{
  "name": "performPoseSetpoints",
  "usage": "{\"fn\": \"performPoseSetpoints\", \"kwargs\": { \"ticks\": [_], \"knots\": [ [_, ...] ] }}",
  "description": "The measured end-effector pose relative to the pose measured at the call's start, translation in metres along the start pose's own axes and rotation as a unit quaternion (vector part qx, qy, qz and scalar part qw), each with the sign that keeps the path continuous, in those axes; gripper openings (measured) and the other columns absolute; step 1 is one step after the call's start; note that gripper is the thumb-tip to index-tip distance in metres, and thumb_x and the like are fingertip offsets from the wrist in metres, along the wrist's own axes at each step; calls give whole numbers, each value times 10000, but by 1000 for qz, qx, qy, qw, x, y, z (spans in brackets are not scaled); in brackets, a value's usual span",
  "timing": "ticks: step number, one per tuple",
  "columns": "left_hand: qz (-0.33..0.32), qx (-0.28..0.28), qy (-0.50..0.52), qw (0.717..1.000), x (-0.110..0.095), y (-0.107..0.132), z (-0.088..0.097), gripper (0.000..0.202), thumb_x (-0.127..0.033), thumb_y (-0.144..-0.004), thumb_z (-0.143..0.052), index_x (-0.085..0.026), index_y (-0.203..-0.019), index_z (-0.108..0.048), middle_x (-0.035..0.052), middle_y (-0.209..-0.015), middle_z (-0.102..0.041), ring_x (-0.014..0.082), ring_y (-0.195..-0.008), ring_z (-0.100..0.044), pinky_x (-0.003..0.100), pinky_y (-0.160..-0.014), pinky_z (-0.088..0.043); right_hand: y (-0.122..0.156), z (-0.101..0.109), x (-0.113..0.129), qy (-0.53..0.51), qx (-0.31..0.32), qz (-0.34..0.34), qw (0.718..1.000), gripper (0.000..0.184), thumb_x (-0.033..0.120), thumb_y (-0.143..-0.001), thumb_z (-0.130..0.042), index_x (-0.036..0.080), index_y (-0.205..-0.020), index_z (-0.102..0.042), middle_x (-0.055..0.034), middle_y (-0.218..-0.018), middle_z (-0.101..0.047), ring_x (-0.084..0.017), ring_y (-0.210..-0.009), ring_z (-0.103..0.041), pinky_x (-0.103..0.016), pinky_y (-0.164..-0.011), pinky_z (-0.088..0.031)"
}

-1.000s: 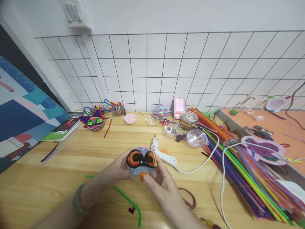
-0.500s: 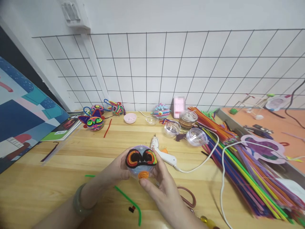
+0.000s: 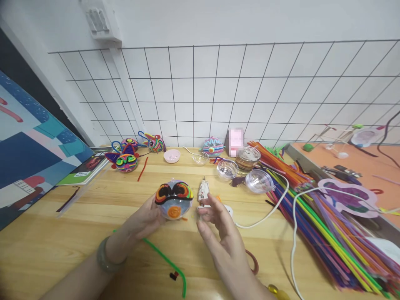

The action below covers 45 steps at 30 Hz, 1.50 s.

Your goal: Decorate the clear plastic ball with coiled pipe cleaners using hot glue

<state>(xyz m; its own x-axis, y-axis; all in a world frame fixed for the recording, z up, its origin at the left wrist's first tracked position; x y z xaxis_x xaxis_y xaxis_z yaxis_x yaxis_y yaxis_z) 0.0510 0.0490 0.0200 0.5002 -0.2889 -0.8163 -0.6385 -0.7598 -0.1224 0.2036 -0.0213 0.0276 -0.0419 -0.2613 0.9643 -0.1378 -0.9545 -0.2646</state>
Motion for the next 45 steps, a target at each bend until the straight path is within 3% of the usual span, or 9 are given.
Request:
{"fn": "performPoseSetpoints", "kwargs": {
  "ticks": [4,8,12,17,22,26,33,41,45],
  "knots": [
    [-18,-58,41,997,-7,-1,19,604,-283,-614,-816,-223,-1159,-562,98,-1121,-649,262,-973,-624,397,-802,-507,1,3,26,106,-3,108,989,56,220,-876,-576,253,-911,-606,-25,-821,-608,-174,-810,-596,-296,-733,-492],
    [-65,-122,73,988,-23,-2,40,464,-243,-653,-786,-203,-1070,-586,83,-1077,-655,244,-955,-609,424,-818,-496,11,-18,44,184,92,218,954,115,120,-862,-577,234,-866,-583,-12,-745,-614,-150,-696,-599,-265,-623,-480],
    [-83,-160,96,979,-33,-2,53,434,-288,-670,-773,-199,-1051,-587,79,-1054,-662,231,-920,-610,427,-827,-484,23,-35,44,223,173,262,923,68,162,-883,-572,211,-836,-568,-26,-713,-616,-151,-663,-592,-262,-577,-463],
    [-79,-187,108,973,-35,-2,59,451,-346,-697,-743,-186,-1088,-586,96,-1064,-661,241,-934,-607,402,-804,-484,34,-46,36,324,257,266,871,182,239,-927,-508,193,-757,-555,-24,-674,-588,-149,-635,-549,-271,-585,-413],
    [-95,-217,109,965,-39,-3,67,405,-344,-743,-696,-200,-1104,-582,99,-1084,-655,248,-949,-611,407,-813,-480,34,-61,30,376,279,263,844,239,250,-957,-442,185,-795,-604,-29,-693,-607,-151,-644,-555,-260,-598,-405],
    [-111,-250,112,955,-42,-2,76,382,-352,-747,-691,-208,-1084,-586,88,-1064,-662,245,-950,-615,408,-816,-484,38,-76,13,429,273,311,803,199,168,-952,-427,180,-874,-610,-35,-748,-623,-173,-688,-551,-280,-634,-400],
    [-139,-265,95,950,-43,-1,91,396,-318,-712,-735,-195,-1055,-581,73,-1068,-664,208,-937,-619,404,-822,-494,19,-95,-20,632,270,274,673,137,60,-813,-557,159,-725,-593,-73,-718,-629,-216,-664,-539,-368,-645,-360],
    [-140,-262,82,951,-38,-2,94,366,-294,-702,-746,-207,-1018,-583,45,-1025,-679,175,-899,-630,378,-811,-511,-10,-140,-25,691,269,208,638,137,9,-736,-561,76,-831,-632,-157,-724,-657,-270,-661,-603,-382,-584,-391],
    [-131,-254,86,954,-35,-3,95,375,-289,-698,-750,-208,-1022,-581,36,-1026,-680,174,-896,-630,404,-837,-501,-14,-143,-24,688,273,203,641,168,4,-718,-565,103,-841,-621,-129,-750,-667,-238,-663,-612,-352,-595,-411]
  ]
}}
Point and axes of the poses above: each hand's wrist, its own y-axis away from the middle knuckle, its own z-axis out of the back of the hand, x = y × z, the point moved 8 cm from there along -y, towards the middle knuckle
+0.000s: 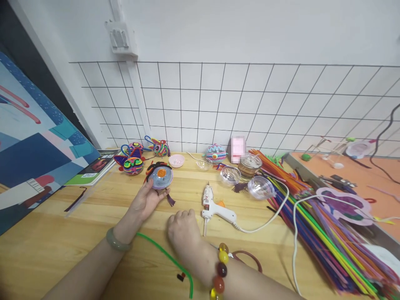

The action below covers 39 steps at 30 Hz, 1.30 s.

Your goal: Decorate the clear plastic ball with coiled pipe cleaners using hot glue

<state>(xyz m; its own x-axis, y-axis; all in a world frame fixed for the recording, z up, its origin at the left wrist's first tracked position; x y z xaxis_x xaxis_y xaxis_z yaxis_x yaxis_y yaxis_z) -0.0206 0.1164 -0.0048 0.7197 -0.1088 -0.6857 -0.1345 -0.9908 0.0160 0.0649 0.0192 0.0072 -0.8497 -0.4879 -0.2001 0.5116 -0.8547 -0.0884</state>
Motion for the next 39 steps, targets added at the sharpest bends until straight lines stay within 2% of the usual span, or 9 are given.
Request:
{"fn": "performPoseSetpoints", "kwargs": {
  "ticks": [3,9,13,16,19,23,28,35,39],
  "knots": [
    [-8,0,6,1000,-1,0,0,366,-280,-693,-755,-210,-1012,-587,27,-1016,-681,178,-902,-624,425,-854,-492,6,7,-38,-8,-4,-26,1000,198,-31,-733,-521,141,-775,-609,-86,-714,-666,-189,-617,-605,-303,-587,-409],
    [-55,-8,-11,998,-13,3,-4,325,-325,-729,-719,-209,-1011,-608,45,-1031,-676,183,-886,-618,357,-777,-504,48,10,-162,-4,-48,-146,988,229,2,-768,-459,136,-722,-638,-105,-718,-655,-202,-649,-631,-280,-590,-424],
    [-154,7,-50,987,-34,7,-13,399,-353,-726,-720,-235,-1087,-597,46,-1152,-642,194,-1048,-581,301,-848,-481,84,-5,-197,-17,-85,-168,982,253,69,-806,-456,111,-875,-696,-176,-938,-682,-250,-827,-658,-336,-736,-487],
    [-183,33,-127,974,-34,5,-15,540,-290,-656,-783,-245,-1149,-566,44,-1227,-614,206,-1163,-535,286,-948,-431,104,-12,-198,-35,-104,-169,980,297,192,-871,-439,108,-1011,-687,-173,-1028,-673,-260,-893,-660,-357,-783,-512],
    [-95,115,-231,961,-9,0,-21,647,-278,-590,-821,-191,-1169,-546,104,-1236,-610,264,-1157,-552,373,-989,-415,116,-12,-188,-89,-118,-158,976,342,296,-905,-411,140,-1022,-693,-143,-1009,-684,-254,-884,-673,-355,-756,-542],
    [4,218,-342,914,17,10,-30,629,-257,-613,-805,-173,-1178,-541,141,-1285,-575,286,-1185,-536,425,-1021,-387,123,-6,-173,-162,-128,-164,965,326,347,-902,-443,182,-996,-708,-121,-983,-693,-246,-847,-682,-347,-723,-564],
    [37,235,-434,869,21,20,-34,634,-258,-603,-804,-179,-1172,-535,125,-1245,-606,292,-1175,-545,447,-1032,-372,125,-6,-157,-221,-129,-156,954,323,296,-900,-433,179,-1034,-703,-132,-1021,-679,-267,-943,-654,-393,-816,-548],
    [67,232,-453,858,25,14,-21,666,-220,-536,-840,-172,-1119,-522,137,-1208,-616,289,-1165,-549,469,-1014,-383,120,-7,-134,-301,-105,-125,939,279,200,-871,-468,253,-1013,-702,-92,-1025,-660,-240,-926,-641,-370,-798,-541],
    [58,248,-366,895,24,14,-25,699,-232,-507,-861,-181,-1115,-521,155,-1268,-573,294,-1205,-516,481,-1036,-348,111,3,-115,-371,-101,-114,916,307,196,-892,-452,253,-1123,-645,-91,-1068,-632,-232,-990,-603,-382,-864,-504]
  ]
}}
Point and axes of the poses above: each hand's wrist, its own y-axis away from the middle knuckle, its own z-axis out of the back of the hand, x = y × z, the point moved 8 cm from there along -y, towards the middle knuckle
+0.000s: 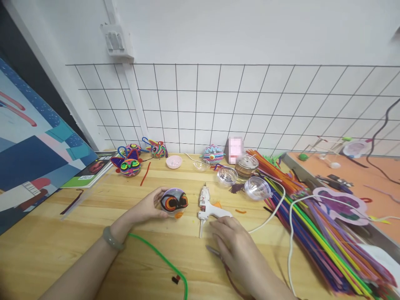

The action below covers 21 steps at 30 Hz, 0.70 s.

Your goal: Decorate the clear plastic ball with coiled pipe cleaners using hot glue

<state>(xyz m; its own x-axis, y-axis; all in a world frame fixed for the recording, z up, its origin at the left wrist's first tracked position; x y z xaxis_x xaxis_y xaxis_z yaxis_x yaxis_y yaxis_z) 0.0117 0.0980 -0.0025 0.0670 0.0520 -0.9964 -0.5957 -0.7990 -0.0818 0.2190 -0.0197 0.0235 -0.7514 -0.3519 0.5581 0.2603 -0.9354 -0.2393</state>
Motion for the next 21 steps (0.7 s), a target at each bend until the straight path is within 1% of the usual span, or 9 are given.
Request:
{"fn": "performPoseSetpoints", "kwargs": {
  "ticks": [2,4,7,9,11,14,16,18,21],
  "knots": [
    [-11,9,53,998,-4,1,-3,752,-241,-470,-879,-191,-1129,-520,155,-1310,-540,303,-1231,-491,486,-1045,-332,-4,-1,7,-51,-20,-22,998,341,242,-892,-479,250,-1220,-572,-96,-1134,-604,-234,-1017,-583,-405,-897,-480],
    [-6,30,91,995,-6,2,-9,801,-244,-447,-888,-198,-1156,-519,151,-1320,-533,313,-1243,-479,487,-1046,-330,-7,-5,11,-113,-37,-53,992,450,297,-876,-525,257,-1320,-467,-97,-1184,-579,-231,-1013,-578,-422,-906,-469],
    [1,59,125,990,-13,7,-19,820,-209,-458,-885,-206,-1194,-522,141,-1303,-551,320,-1253,-467,474,-1045,-337,-14,-14,19,-219,-37,-93,971,646,353,-832,-593,269,-1410,-317,-99,-1272,-529,-229,-1069,-556,-432,-934,-450],
    [-3,69,140,988,-20,10,-24,805,-185,-463,-881,-214,-1191,-537,128,-1295,-561,318,-1256,-464,464,-1047,-339,-18,-21,27,-281,-27,-99,954,750,369,-785,-648,273,-1426,-272,-104,-1377,-441,-228,-1107,-541,-431,-964,-431],
    [-9,81,153,985,-25,13,-30,792,-179,-462,-880,-220,-1182,-552,116,-1284,-571,316,-1251,-469,462,-1048,-338,-23,-26,36,-329,-22,-94,939,835,378,-735,-698,271,-1432,-252,-105,-1431,-378,-224,-1102,-545,-426,-989,-413],
    [-7,93,157,983,-28,15,-38,776,-144,-473,-872,-234,-1180,-566,100,-1260,-586,302,-1235,-485,461,-1046,-338,-29,-31,44,-374,-23,-95,922,889,378,-705,-725,253,-1438,-238,-107,-1393,-435,-231,-1087,-558,-424,-988,-417],
    [-5,87,165,982,-26,14,-39,772,-112,-476,-865,-247,-1178,-575,92,-1265,-581,294,-1236,-482,460,-1050,-333,-32,-33,46,-387,-34,-95,916,857,366,-715,-718,244,-1427,-257,-108,-1341,-494,-241,-1094,-566,-423,-972,-434],
    [-10,82,180,980,-24,14,-40,784,-107,-487,-859,-263,-1199,-569,93,-1312,-547,293,-1260,-454,459,-1060,-318,-33,-34,45,-391,-60,-92,914,811,352,-721,-713,244,-1403,-288,-111,-1316,-519,-252,-1110,-568,-427,-963,-444],
    [-35,94,195,976,-27,14,-44,825,-194,-514,-863,-272,-1264,-529,105,-1399,-462,301,-1309,-388,437,-1076,-296,-34,-34,37,-387,-108,-85,912,786,330,-717,-719,243,-1378,-302,-125,-1346,-490,-270,-1154,-546,-442,-968,-445]
  ]
}}
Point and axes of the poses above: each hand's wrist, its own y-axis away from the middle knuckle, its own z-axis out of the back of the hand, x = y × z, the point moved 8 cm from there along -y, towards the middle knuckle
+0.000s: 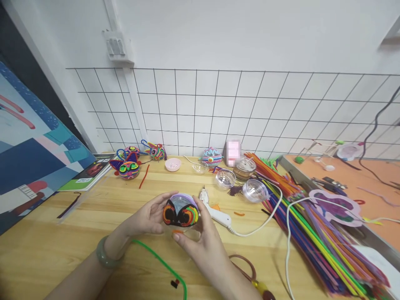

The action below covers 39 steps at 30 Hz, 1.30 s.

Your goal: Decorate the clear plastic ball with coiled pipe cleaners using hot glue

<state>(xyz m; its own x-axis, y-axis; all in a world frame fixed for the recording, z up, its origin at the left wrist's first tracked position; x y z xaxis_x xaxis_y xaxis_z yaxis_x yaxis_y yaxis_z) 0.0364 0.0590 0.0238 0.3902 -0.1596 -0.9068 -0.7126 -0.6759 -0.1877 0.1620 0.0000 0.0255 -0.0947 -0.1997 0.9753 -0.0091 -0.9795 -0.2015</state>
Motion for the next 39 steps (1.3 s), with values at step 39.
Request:
{"fn": "performPoseSetpoints", "kwargs": {
  "ticks": [39],
  "knots": [
    [4,-87,-8,996,11,-1,-21,751,-290,-553,-848,-258,-1217,-500,85,-1243,-549,278,-1147,-525,394,-962,-409,10,-1,-22,-71,-2,17,997,802,383,-792,-684,295,-1439,-218,-129,-1421,-426,-269,-1284,-446,-456,-1047,-387]
  ]
}}
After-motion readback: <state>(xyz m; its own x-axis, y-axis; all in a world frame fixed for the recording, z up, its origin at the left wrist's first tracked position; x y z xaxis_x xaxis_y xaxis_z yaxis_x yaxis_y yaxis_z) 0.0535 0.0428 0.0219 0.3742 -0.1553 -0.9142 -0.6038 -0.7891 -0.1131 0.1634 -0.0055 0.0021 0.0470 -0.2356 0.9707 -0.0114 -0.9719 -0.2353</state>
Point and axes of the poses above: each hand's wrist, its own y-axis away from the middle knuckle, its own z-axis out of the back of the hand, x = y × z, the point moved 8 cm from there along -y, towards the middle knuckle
